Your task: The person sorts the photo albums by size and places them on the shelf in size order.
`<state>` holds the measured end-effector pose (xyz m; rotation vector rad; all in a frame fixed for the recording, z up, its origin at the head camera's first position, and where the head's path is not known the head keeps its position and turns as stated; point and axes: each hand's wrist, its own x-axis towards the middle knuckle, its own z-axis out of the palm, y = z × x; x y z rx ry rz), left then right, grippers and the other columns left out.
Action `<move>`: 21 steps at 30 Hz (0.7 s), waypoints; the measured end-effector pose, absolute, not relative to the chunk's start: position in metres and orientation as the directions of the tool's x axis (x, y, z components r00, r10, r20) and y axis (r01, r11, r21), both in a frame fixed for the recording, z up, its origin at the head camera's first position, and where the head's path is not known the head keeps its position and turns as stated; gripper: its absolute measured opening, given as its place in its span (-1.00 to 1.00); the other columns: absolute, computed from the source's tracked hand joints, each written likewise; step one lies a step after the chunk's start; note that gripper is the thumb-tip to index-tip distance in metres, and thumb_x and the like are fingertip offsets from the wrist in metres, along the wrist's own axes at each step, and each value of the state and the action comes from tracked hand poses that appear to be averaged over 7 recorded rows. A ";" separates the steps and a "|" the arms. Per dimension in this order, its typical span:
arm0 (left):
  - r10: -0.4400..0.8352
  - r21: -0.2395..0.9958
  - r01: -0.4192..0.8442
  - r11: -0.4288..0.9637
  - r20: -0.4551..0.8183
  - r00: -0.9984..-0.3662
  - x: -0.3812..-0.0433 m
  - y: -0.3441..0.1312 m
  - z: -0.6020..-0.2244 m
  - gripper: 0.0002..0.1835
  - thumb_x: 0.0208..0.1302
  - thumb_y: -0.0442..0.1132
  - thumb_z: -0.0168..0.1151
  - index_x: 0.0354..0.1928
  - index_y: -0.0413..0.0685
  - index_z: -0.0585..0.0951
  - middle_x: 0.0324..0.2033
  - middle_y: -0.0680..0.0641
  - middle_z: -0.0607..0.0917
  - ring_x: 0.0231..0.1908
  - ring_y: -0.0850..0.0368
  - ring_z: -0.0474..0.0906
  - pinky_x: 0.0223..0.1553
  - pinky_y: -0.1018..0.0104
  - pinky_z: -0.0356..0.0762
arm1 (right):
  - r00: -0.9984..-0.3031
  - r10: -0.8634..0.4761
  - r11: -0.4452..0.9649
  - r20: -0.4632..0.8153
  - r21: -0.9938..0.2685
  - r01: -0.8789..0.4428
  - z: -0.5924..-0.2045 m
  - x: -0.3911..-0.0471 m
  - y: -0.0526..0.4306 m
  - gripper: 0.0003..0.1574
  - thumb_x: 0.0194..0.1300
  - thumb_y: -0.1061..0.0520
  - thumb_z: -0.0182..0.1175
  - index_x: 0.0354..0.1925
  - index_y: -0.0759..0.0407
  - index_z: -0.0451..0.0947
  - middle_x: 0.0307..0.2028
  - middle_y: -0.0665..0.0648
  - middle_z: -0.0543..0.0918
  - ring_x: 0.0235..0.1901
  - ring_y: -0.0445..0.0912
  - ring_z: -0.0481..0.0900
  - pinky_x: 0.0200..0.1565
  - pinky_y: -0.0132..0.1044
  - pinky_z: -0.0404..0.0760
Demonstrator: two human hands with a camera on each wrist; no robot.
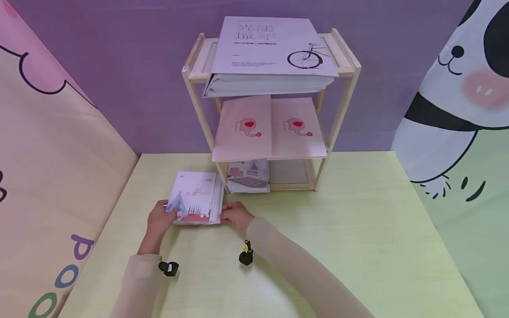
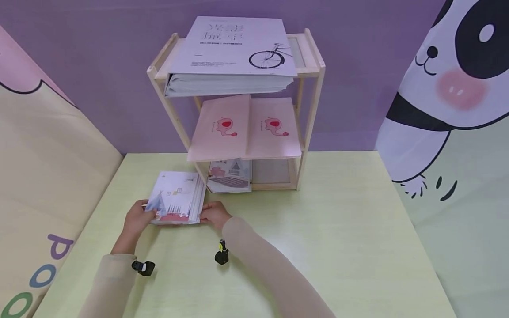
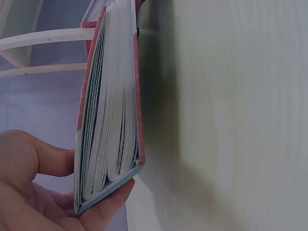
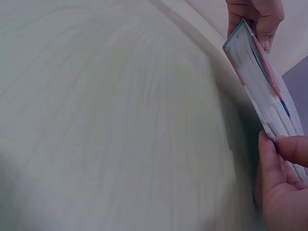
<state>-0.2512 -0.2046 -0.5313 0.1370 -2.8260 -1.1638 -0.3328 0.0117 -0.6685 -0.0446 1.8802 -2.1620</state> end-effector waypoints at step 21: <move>-0.072 0.710 -0.058 0.702 -0.010 -0.997 -0.211 -0.213 -0.526 -0.41 0.21 -0.27 0.08 0.19 -0.54 0.23 -0.01 -0.51 0.46 -0.06 -0.30 0.43 -0.15 0.03 0.45 | -0.916 -0.320 -0.052 -0.240 -0.961 0.270 -0.572 -0.230 0.025 -0.73 0.10 0.58 0.11 -0.37 0.29 0.34 -0.46 0.15 0.50 -0.55 -0.14 0.54 -0.37 -0.37 0.64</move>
